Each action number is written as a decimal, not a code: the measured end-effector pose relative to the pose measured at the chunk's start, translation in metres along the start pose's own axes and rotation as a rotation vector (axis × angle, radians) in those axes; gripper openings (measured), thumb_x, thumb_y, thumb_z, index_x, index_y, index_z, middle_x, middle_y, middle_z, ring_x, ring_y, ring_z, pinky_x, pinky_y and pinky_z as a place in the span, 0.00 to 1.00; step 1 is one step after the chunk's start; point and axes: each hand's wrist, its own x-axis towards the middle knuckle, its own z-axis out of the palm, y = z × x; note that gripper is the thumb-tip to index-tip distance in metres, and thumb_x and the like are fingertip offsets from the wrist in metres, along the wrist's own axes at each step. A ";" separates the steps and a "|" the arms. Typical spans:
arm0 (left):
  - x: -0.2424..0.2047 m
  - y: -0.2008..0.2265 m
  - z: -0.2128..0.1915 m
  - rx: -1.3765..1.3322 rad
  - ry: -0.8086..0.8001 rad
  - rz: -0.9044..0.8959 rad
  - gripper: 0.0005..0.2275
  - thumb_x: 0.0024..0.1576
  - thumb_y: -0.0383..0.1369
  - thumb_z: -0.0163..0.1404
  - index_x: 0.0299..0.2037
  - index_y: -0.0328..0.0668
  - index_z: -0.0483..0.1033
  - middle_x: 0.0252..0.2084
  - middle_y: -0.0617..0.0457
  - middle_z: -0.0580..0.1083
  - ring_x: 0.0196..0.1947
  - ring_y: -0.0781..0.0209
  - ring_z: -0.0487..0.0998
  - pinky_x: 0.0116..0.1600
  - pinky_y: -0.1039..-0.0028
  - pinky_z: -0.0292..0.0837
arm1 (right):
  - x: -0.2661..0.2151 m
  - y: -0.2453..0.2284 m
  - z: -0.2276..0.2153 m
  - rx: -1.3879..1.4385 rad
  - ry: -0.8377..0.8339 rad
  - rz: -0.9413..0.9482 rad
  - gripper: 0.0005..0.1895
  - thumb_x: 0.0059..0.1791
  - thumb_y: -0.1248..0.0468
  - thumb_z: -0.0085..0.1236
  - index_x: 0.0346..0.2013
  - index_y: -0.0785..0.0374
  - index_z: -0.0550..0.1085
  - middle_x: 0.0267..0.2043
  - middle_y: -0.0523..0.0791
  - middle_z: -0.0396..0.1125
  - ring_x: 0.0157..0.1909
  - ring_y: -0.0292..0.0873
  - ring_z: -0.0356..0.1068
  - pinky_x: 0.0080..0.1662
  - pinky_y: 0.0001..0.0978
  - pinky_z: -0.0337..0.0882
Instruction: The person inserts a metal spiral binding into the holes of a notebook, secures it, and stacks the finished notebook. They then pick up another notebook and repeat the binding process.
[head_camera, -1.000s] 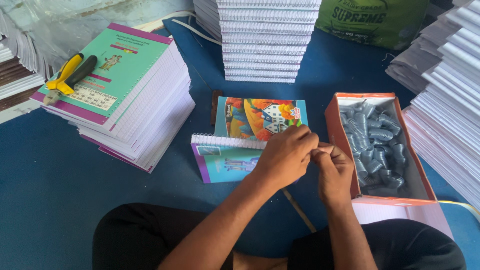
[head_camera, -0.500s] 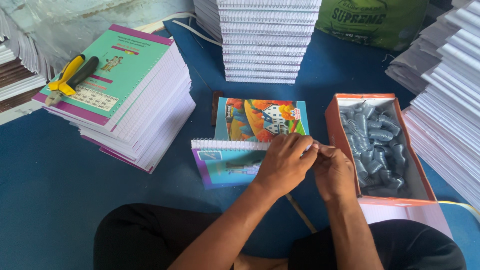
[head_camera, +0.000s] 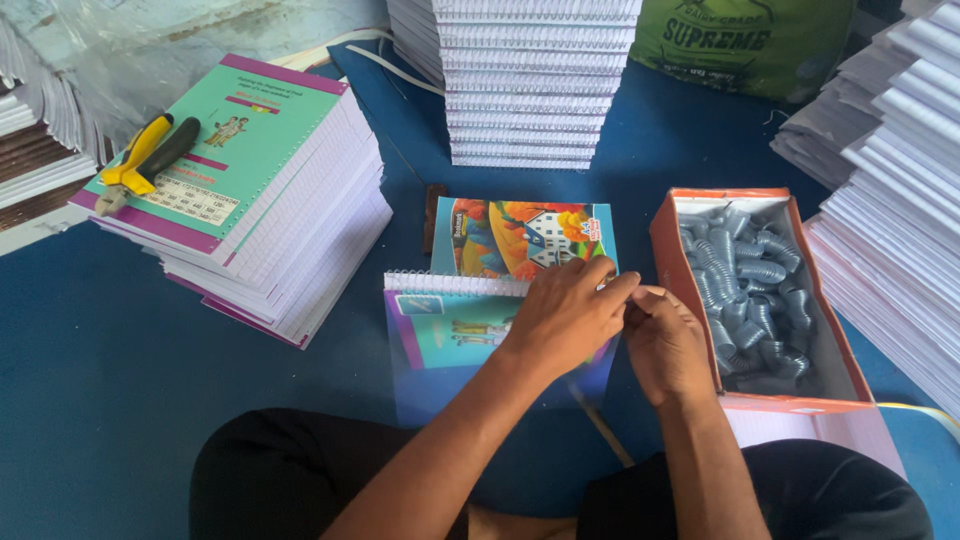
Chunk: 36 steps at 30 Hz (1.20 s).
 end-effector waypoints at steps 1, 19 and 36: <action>0.001 -0.001 0.000 0.006 -0.029 0.000 0.12 0.50 0.30 0.58 0.45 0.40 0.77 0.37 0.50 0.74 0.39 0.50 0.78 0.40 0.58 0.75 | 0.000 0.001 -0.001 0.009 0.007 -0.002 0.06 0.54 0.65 0.55 0.38 0.66 0.76 0.39 0.46 0.72 0.43 0.42 0.70 0.54 0.37 0.67; 0.004 -0.003 -0.015 -0.146 -0.115 -0.099 0.17 0.52 0.30 0.59 0.52 0.38 0.73 0.42 0.44 0.77 0.41 0.46 0.80 0.44 0.59 0.77 | -0.010 -0.023 0.032 -0.165 -0.063 0.069 0.22 0.49 0.69 0.50 0.58 0.71 0.69 0.52 0.49 0.71 0.53 0.41 0.71 0.56 0.32 0.71; -0.105 -0.093 -0.112 -0.216 0.207 -0.598 0.28 0.42 0.23 0.63 0.56 0.38 0.71 0.49 0.45 0.74 0.50 0.49 0.77 0.52 0.64 0.74 | -0.014 0.014 0.024 -0.680 -0.081 -0.022 0.18 0.47 0.63 0.63 0.50 0.67 0.73 0.44 0.47 0.75 0.47 0.40 0.74 0.51 0.35 0.75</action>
